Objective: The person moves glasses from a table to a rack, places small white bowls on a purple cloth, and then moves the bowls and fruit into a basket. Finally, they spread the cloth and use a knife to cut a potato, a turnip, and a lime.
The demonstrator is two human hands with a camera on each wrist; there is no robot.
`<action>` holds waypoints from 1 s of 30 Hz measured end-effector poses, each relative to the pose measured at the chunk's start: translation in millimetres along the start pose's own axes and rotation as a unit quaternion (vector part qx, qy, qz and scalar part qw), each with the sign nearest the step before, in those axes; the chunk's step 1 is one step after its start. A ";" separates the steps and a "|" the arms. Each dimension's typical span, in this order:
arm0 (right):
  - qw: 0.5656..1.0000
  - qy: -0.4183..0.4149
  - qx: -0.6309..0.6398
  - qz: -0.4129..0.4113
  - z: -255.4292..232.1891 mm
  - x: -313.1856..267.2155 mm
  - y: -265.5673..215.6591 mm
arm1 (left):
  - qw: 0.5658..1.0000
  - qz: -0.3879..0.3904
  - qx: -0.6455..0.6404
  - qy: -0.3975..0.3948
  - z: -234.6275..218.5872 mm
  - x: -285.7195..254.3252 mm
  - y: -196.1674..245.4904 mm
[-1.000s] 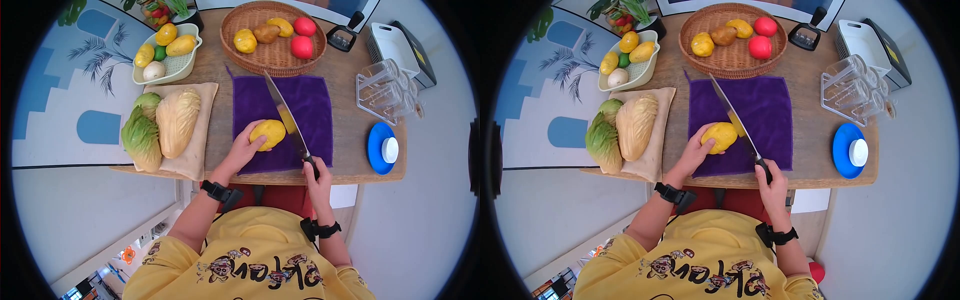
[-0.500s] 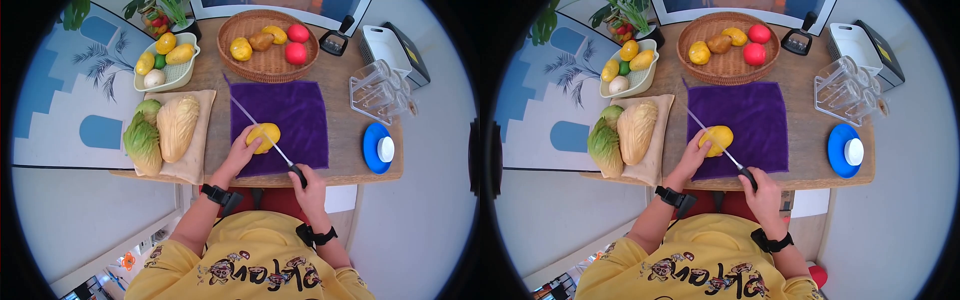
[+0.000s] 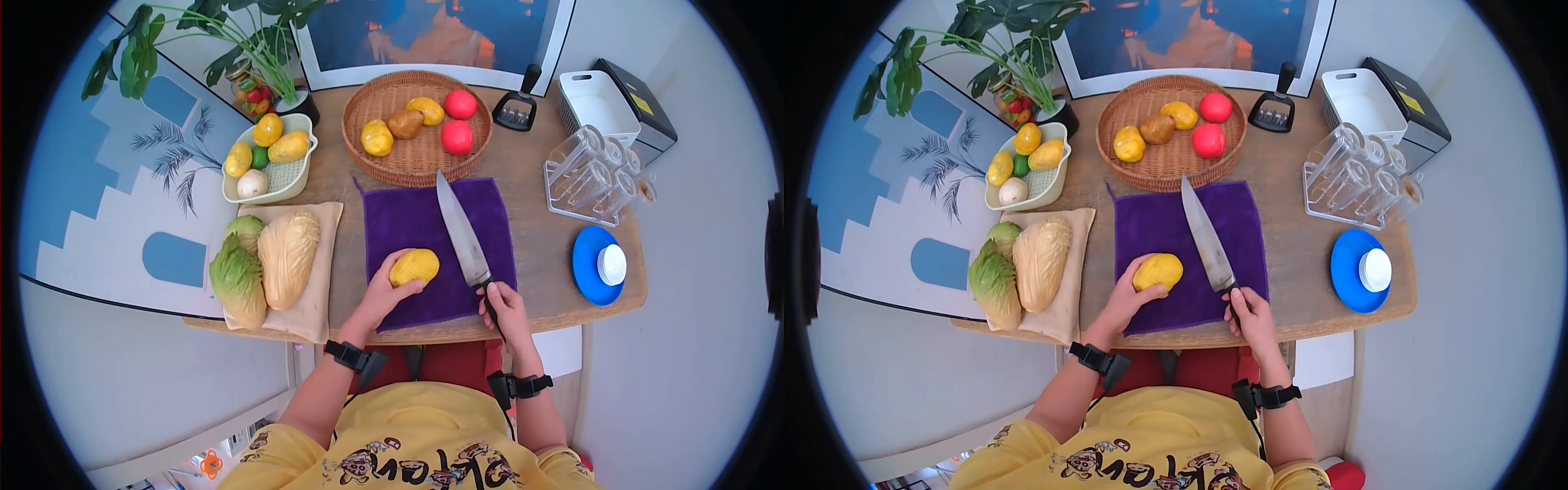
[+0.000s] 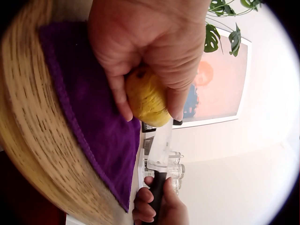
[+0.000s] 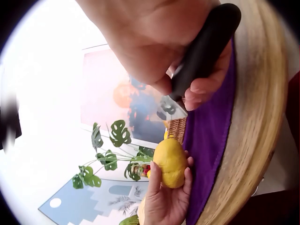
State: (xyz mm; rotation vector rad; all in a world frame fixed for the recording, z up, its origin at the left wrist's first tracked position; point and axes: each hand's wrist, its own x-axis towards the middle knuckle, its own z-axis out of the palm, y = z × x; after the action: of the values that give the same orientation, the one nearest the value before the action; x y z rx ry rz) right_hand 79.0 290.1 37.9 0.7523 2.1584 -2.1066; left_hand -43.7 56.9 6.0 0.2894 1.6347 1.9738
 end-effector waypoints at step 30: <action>0.990 -0.076 0.119 0.022 -4.8 7.8 28.7 | 0.936 0.033 0.330 0.116 -1.4 216.0 125.5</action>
State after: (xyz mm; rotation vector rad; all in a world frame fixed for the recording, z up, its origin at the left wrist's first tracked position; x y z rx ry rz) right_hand 83.8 296.1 8.8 0.6244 1.8204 -2.3419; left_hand -256.9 159.1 86.8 0.3696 2.4441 1.4795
